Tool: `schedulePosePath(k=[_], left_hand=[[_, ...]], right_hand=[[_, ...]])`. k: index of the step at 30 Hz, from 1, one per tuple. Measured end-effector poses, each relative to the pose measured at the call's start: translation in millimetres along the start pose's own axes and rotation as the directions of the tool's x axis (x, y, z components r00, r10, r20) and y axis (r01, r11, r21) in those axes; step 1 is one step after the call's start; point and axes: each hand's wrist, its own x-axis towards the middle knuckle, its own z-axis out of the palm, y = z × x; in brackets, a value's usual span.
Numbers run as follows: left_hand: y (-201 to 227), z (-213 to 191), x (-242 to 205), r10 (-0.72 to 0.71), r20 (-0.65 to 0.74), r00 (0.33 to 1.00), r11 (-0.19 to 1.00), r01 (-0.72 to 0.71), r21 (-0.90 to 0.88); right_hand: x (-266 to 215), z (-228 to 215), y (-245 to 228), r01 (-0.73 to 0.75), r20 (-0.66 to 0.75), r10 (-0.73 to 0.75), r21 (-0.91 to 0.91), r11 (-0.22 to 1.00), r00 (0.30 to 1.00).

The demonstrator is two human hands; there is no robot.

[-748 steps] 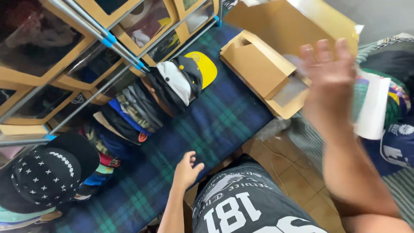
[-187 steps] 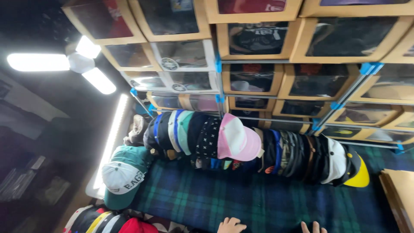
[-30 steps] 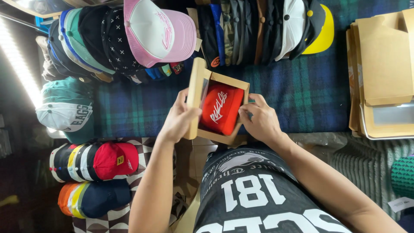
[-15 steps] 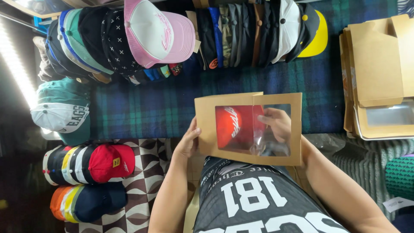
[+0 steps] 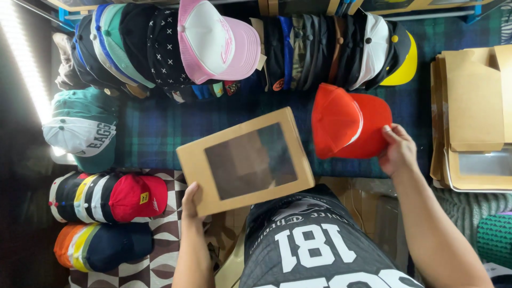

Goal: The person takes various baseball caps from a shelf, places them into individual cardboard display boxes, and then returns the boxed caps to the shelving unit one by one.

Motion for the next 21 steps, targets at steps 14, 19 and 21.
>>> schedulePosePath(k=[14, 19, 21], left_hand=[[-19, 2, -15, 0.197, 0.267, 0.943, 0.979, -0.205, 0.001], [-26, 1, -8, 0.207, 0.27, 0.94, 0.971, -0.23, 0.058], [-28, -1, -3, 0.162, 0.265, 0.95, 0.968, -0.205, 0.145]], right_hand=[[50, 324, -85, 0.131, 0.325, -0.095, -0.089, 0.987, 0.941], [21, 378, -84, 0.448, 0.422, -0.157, -0.796, 0.406, 0.893], [22, 379, -74, 0.465, 0.439, -0.205, -0.88, 0.099, 0.875]])
